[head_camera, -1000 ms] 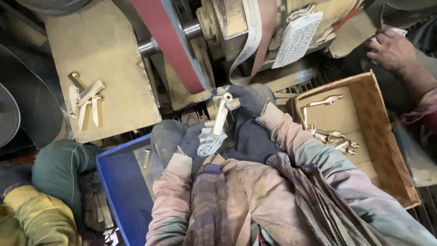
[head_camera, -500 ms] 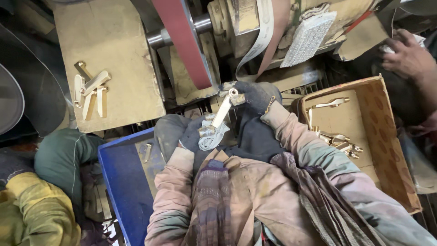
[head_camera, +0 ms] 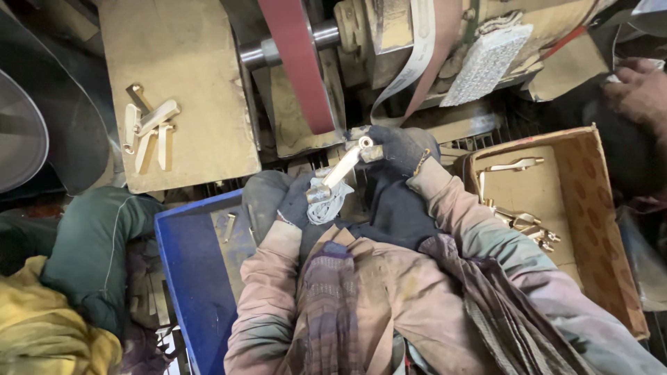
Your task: The person sits on the floor and uses a belt sander to polish small brass-colored metal parts. They hold each part with a cloth, press it against the moving belt, rotate it to treat different surfaces, and place finished pieces into a blue bin.
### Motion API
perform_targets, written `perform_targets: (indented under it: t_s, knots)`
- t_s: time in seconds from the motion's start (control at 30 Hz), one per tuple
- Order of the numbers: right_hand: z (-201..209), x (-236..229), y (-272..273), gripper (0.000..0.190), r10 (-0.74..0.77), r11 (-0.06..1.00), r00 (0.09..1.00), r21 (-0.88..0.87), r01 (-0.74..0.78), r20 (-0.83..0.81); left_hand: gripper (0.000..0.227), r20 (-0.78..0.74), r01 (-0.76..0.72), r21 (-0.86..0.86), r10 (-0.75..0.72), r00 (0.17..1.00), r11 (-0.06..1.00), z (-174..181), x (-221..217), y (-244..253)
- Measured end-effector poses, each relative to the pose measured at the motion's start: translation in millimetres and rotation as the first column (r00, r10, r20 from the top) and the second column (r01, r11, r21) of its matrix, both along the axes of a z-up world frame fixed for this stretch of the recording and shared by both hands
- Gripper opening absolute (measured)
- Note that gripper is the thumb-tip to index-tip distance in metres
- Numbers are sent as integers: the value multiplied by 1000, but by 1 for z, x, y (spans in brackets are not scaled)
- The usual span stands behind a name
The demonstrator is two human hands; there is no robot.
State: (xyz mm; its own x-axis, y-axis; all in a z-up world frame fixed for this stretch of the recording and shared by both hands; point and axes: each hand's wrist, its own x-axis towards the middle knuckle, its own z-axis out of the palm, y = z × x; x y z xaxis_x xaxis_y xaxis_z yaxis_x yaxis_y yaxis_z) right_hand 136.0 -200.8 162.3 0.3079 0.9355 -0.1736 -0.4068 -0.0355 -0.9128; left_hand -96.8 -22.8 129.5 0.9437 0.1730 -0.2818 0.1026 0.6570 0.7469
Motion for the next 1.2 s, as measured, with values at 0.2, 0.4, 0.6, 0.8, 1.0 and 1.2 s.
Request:
perform_targets:
  t_s: [0.2,0.4,0.6,0.8,1.0,1.2]
  knots:
    - [5,-1,-1,44,60,997,859,-81,-22,509,47,-38,-79,41,81,996,996,6,-3,1]
    - [3,-14,2,19,190,955,948,-270,-119,254,44,1,-145,84,146,989,986,8,-2,3]
    - [-5,-19,11,22,406,912,564,-285,-294,719,41,36,-166,128,163,986,978,-5,4,1]
    - [-15,-38,23,41,528,849,433,-458,-262,730,39,41,-149,150,144,989,978,-23,14,-5]
    - [-10,-41,23,34,539,837,680,-401,-371,497,36,52,-160,225,152,987,961,-32,19,0]
    - [-27,-35,24,40,474,877,578,-301,-374,664,33,58,-169,313,159,986,935,-56,22,0]
